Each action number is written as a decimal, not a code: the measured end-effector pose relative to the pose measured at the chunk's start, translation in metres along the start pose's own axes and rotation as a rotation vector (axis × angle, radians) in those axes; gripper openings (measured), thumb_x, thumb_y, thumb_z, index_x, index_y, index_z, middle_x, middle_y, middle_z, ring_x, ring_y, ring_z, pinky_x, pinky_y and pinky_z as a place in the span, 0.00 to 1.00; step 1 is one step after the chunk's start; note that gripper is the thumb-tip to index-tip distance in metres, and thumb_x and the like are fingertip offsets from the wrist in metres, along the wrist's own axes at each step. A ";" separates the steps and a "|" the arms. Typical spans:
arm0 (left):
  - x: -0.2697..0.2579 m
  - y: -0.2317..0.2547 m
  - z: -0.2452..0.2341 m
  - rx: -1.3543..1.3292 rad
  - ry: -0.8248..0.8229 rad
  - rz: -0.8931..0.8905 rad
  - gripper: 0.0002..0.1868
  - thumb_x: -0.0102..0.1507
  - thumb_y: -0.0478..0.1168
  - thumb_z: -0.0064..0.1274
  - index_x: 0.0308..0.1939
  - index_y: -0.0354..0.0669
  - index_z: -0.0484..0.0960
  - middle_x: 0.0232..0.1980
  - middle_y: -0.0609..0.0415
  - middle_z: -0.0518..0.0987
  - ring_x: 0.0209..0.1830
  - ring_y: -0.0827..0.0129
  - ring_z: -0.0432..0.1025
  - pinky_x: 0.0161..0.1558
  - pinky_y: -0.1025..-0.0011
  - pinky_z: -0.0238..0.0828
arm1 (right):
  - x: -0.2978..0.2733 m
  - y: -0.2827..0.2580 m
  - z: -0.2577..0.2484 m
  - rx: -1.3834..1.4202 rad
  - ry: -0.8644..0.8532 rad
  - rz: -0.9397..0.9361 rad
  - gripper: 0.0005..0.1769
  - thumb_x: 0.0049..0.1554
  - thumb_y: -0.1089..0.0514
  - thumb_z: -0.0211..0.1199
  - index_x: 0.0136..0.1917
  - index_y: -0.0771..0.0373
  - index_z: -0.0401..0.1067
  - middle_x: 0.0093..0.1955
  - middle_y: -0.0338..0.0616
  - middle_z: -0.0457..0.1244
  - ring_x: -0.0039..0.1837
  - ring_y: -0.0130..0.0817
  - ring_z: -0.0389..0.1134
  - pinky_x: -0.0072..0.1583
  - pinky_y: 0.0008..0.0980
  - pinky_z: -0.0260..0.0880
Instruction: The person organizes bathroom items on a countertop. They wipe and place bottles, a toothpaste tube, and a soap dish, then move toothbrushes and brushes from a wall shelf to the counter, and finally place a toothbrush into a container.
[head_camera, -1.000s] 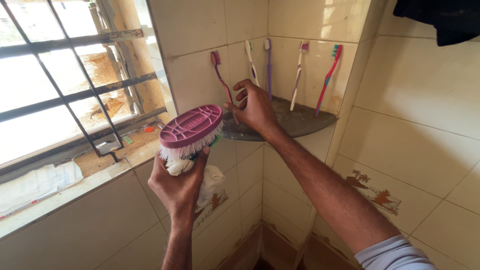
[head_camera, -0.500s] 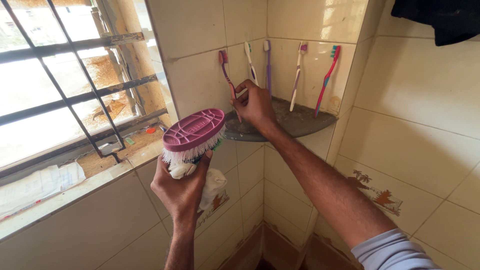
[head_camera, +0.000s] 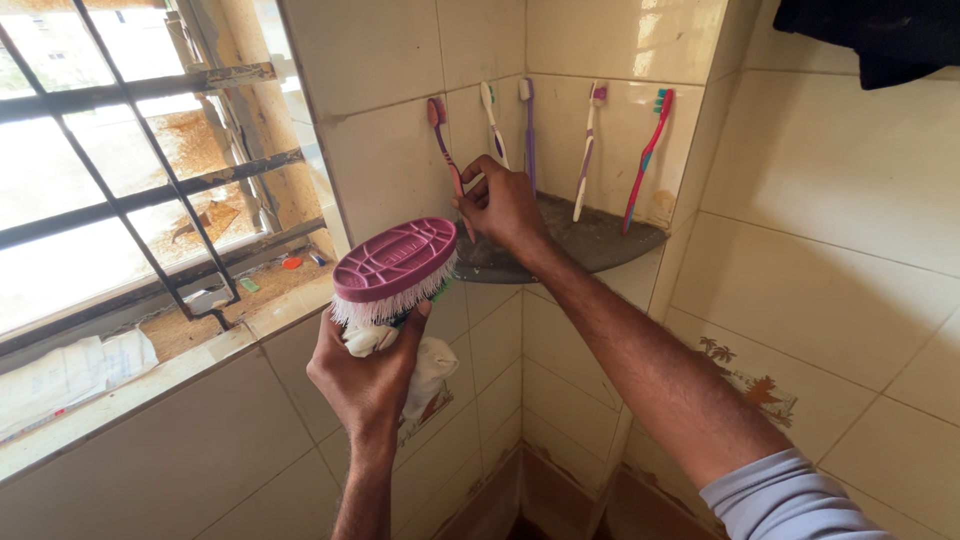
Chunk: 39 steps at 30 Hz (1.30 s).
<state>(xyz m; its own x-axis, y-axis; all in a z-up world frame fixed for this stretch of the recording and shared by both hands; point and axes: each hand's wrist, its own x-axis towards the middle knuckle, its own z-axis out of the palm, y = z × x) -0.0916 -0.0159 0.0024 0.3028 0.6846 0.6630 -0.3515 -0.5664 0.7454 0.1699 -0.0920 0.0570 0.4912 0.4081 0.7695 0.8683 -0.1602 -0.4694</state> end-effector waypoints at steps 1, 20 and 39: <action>0.000 -0.001 0.001 0.007 -0.001 -0.009 0.29 0.51 0.46 0.75 0.50 0.35 0.83 0.44 0.51 0.87 0.42 0.73 0.82 0.48 0.71 0.80 | 0.000 0.001 0.000 -0.007 0.000 -0.014 0.18 0.51 0.60 0.75 0.51 0.65 0.70 0.36 0.47 0.73 0.41 0.34 0.78 0.44 0.31 0.77; -0.008 0.009 0.008 -0.018 -0.039 -0.016 0.30 0.51 0.46 0.75 0.50 0.34 0.83 0.43 0.51 0.87 0.41 0.73 0.81 0.47 0.71 0.80 | -0.029 -0.029 -0.060 -0.063 -0.113 0.071 0.41 0.51 0.44 0.75 0.71 0.59 0.62 0.60 0.52 0.68 0.57 0.39 0.74 0.55 0.37 0.78; -0.160 0.022 0.126 -0.461 -0.696 -0.235 0.32 0.48 0.41 0.74 0.53 0.31 0.80 0.46 0.47 0.87 0.43 0.67 0.82 0.45 0.68 0.83 | -0.221 -0.032 -0.270 0.025 -0.457 0.023 0.36 0.45 0.44 0.77 0.65 0.56 0.74 0.67 0.44 0.68 0.72 0.43 0.68 0.72 0.48 0.64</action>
<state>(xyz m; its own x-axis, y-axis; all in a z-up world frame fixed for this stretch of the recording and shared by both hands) -0.0367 -0.1960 -0.0787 0.8327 0.2389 0.4995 -0.4906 -0.0998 0.8656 0.0523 -0.4198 0.0189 0.4251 0.7600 0.4917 0.8530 -0.1546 -0.4985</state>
